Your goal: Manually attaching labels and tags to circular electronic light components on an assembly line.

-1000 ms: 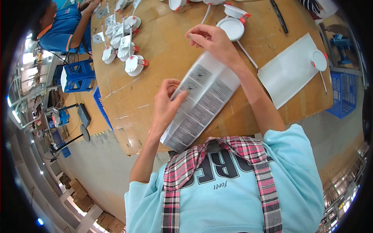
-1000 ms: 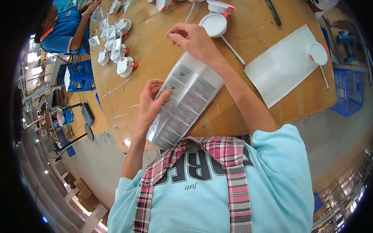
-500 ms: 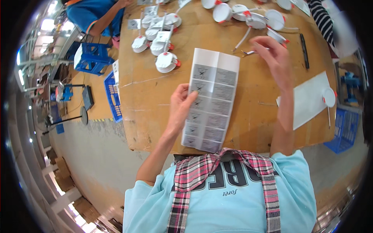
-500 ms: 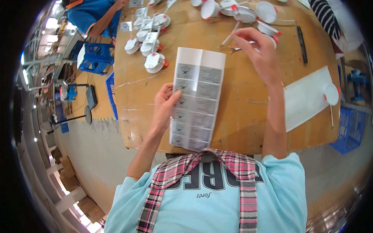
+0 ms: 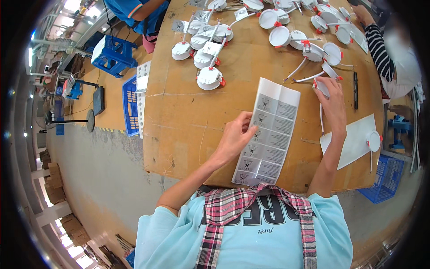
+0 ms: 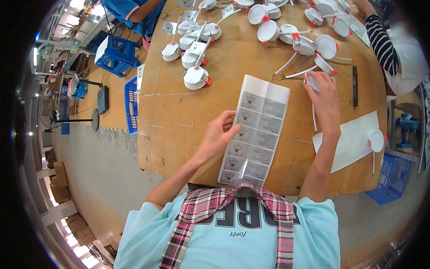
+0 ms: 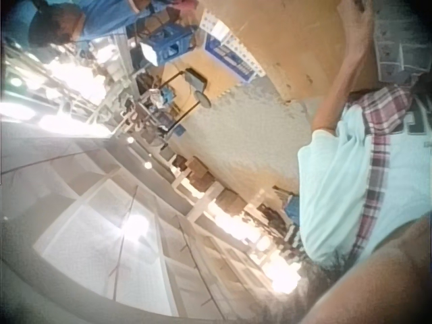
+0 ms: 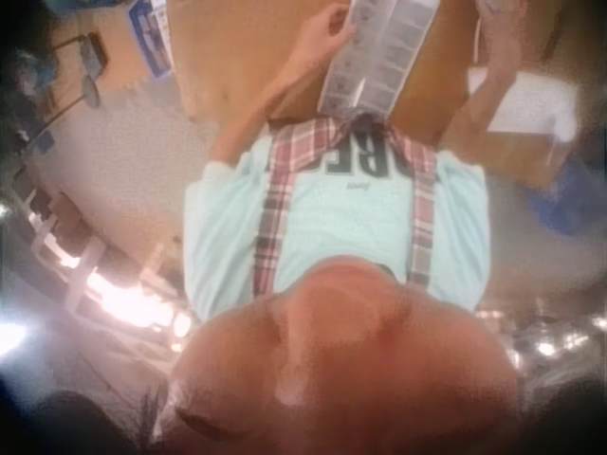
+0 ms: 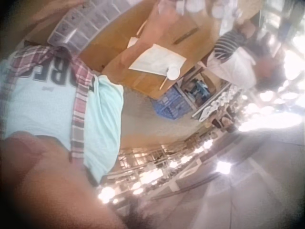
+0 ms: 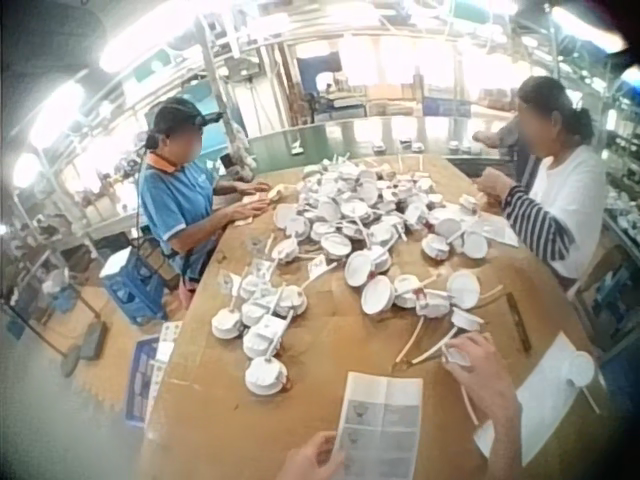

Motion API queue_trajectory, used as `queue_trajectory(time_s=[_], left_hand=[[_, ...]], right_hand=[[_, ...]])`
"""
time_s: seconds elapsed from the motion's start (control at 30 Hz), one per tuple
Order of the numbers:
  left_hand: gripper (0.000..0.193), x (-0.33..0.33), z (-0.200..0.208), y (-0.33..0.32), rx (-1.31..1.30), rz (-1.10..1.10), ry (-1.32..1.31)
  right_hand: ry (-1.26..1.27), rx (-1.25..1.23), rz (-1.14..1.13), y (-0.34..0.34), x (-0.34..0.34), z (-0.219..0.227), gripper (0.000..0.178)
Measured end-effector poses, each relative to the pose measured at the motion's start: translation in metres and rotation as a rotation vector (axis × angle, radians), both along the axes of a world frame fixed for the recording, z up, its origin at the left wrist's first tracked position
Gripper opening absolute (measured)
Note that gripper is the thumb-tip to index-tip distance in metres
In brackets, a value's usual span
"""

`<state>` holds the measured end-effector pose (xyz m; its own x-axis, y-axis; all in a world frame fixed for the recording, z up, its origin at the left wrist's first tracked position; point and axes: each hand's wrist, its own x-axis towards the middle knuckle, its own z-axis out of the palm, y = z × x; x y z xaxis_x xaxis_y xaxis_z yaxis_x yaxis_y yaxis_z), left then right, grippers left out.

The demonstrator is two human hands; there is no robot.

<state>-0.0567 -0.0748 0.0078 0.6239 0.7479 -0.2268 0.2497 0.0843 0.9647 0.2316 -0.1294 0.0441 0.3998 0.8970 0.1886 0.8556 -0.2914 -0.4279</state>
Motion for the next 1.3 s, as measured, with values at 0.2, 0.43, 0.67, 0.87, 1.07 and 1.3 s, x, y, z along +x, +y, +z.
queue_trajectory(time_s=[0.2,0.43,0.67,0.87,1.07,1.3], left_hand=[[0.047,-0.004,0.035,0.027,0.811,0.109,0.320],[0.040,-0.028,0.002,0.106,1.087,0.173,0.454],[0.026,-0.018,0.017,0.114,0.944,0.280,0.117],[0.023,-0.018,0.014,0.117,0.871,0.286,0.051],[0.033,-0.008,0.006,0.093,0.935,0.190,0.062],[0.048,-0.003,0.000,0.071,1.008,0.075,0.034]], right_hand=[[0.538,0.059,-0.166,0.001,0.011,0.010,0.029],[1.255,-0.067,0.209,0.049,-0.035,0.026,0.031],[1.187,-0.555,0.414,0.116,-0.079,0.006,0.033],[0.967,-0.780,0.493,0.150,-0.097,-0.014,0.030],[0.136,-0.142,0.439,0.117,-0.101,-0.014,0.021],[0.148,-0.168,0.237,0.131,-0.073,0.011,0.022]])
